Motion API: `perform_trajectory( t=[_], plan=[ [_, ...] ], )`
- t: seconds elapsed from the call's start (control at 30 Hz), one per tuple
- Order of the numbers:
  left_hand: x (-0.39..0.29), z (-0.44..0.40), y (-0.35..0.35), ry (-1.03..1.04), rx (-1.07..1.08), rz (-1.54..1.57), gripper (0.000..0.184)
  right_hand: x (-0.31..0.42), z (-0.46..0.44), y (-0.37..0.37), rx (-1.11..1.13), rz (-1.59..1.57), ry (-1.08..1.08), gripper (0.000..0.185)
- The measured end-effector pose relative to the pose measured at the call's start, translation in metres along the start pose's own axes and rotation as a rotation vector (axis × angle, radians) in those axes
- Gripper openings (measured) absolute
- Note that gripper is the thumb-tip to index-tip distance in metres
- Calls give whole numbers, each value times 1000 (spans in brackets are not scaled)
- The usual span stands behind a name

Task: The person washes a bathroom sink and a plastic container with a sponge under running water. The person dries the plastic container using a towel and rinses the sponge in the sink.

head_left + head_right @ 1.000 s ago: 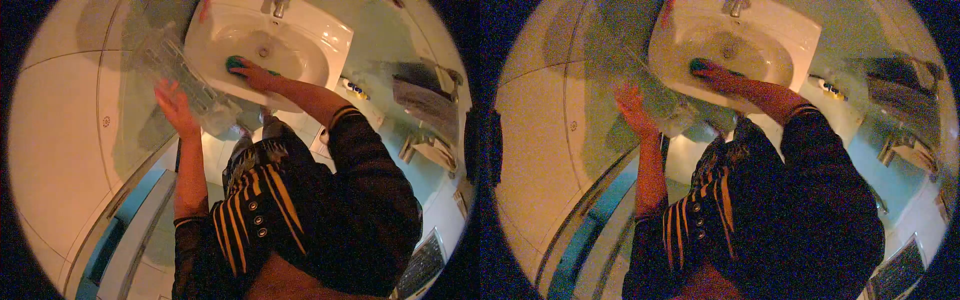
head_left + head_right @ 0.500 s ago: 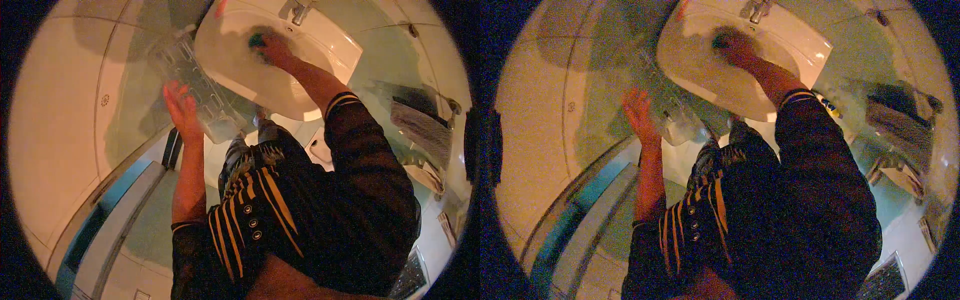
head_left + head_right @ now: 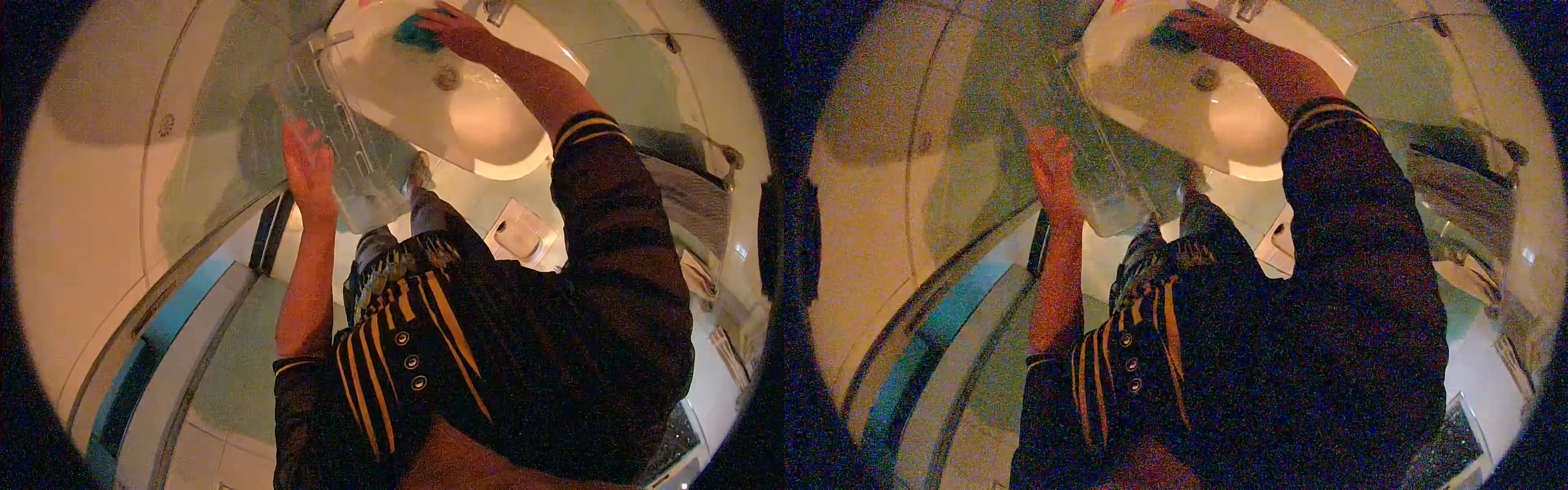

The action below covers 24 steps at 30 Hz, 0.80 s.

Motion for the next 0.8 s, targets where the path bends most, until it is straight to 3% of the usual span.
perform_trajectory(
  t=[0.07,0.13,0.37,0.43,0.5,0.57,0.6,0.73,0.8],
  plan=[
    [-3,7,-8,-39,-49,-12,60,-5,42,34,102,-71,112,29],
    [-3,11,-19,-13,-38,-22,60,-8,77,12,210,-214,248,34],
    [-13,12,-45,-15,-52,-2,58,18,170,28,278,-66,373,35],
    [-20,11,-50,7,-16,-34,58,37,187,7,453,-140,520,32],
    [-19,10,-56,24,24,-60,59,52,187,2,508,4,534,29],
    [-20,6,-59,84,59,-59,60,76,173,-23,907,-287,791,29],
    [-21,5,-60,93,70,-49,60,89,168,-41,939,-437,990,28],
    [-26,10,-60,53,71,-70,60,133,158,-51,939,-405,912,29],
    [-29,9,-59,66,104,-92,60,139,148,-60,773,-815,950,32]
  ],
)
Point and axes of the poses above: each hand's wrist, its own z-axis away from the middle knuckle, its own y-axis out of the palm, x = y × z, the point moved 1 cm from there along -z, towards the middle knuckle, and after that the axes turned 11 degrees about y, right-handed, at the moved point
